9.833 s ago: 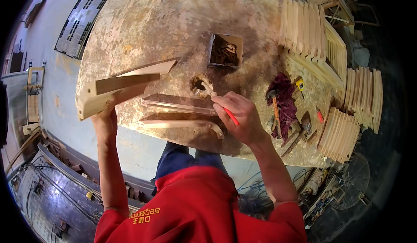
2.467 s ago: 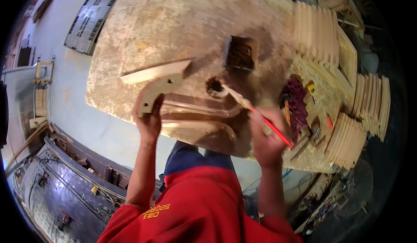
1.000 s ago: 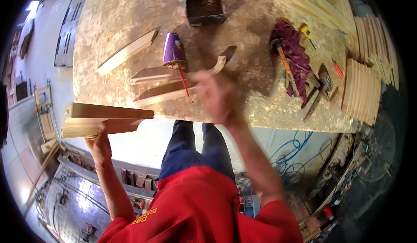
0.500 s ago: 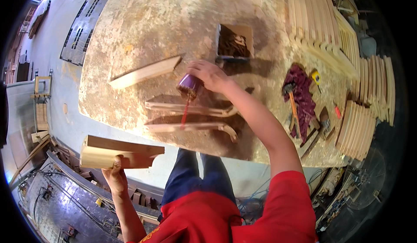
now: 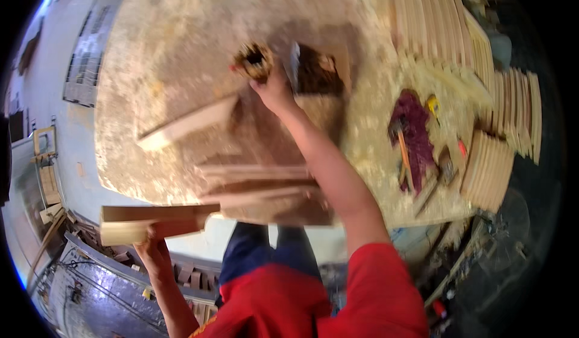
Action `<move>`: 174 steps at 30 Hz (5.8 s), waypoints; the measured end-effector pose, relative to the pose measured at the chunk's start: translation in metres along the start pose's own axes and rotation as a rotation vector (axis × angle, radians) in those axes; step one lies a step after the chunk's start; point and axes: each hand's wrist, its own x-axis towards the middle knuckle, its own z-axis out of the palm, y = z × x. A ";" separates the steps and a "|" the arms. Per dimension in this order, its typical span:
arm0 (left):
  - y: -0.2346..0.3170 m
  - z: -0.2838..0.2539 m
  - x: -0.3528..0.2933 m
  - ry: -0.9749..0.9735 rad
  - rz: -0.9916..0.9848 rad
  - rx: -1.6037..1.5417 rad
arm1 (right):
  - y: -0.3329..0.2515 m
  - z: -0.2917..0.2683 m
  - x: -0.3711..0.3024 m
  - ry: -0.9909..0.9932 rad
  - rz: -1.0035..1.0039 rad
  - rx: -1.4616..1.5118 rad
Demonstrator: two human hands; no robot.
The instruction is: The person applies glue to curved wooden pieces using a brush, then joins them with a hammer. The person also wipes a rectangular wooden piece with a cloth and applies glue to it. The person works at a cluttered workbench with stacks of similar wooden parts nearby.
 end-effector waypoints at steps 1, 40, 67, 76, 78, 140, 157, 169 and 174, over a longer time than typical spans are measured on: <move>-0.006 -0.006 -0.001 0.075 -0.016 0.012 | -0.012 -0.007 -0.024 0.086 -0.069 -0.143; -0.080 0.270 -0.060 -1.068 0.421 0.607 | -0.051 -0.201 -0.348 0.044 -0.055 0.014; -0.085 0.266 -0.065 -1.105 0.625 0.829 | -0.044 -0.187 -0.380 0.117 -0.279 -0.305; -0.096 0.255 -0.058 -1.047 0.481 0.779 | -0.033 -0.175 -0.376 0.160 -0.302 -0.341; -0.097 0.282 -0.061 -1.139 0.675 0.736 | 0.080 -0.177 -0.418 0.039 0.061 -0.121; 0.135 0.183 -0.144 -0.998 0.608 1.219 | -0.224 -0.388 -0.499 0.142 0.305 0.286; 0.129 0.185 -0.161 -0.846 0.897 1.415 | -0.318 -0.397 -0.414 -0.094 -0.161 -0.530; 0.133 0.202 -0.160 -0.925 0.904 1.439 | -0.298 -0.369 -0.395 -0.095 -0.135 -0.534; 0.127 0.187 -0.156 -0.890 0.880 1.459 | -0.334 -0.370 -0.379 -0.147 -0.055 -0.493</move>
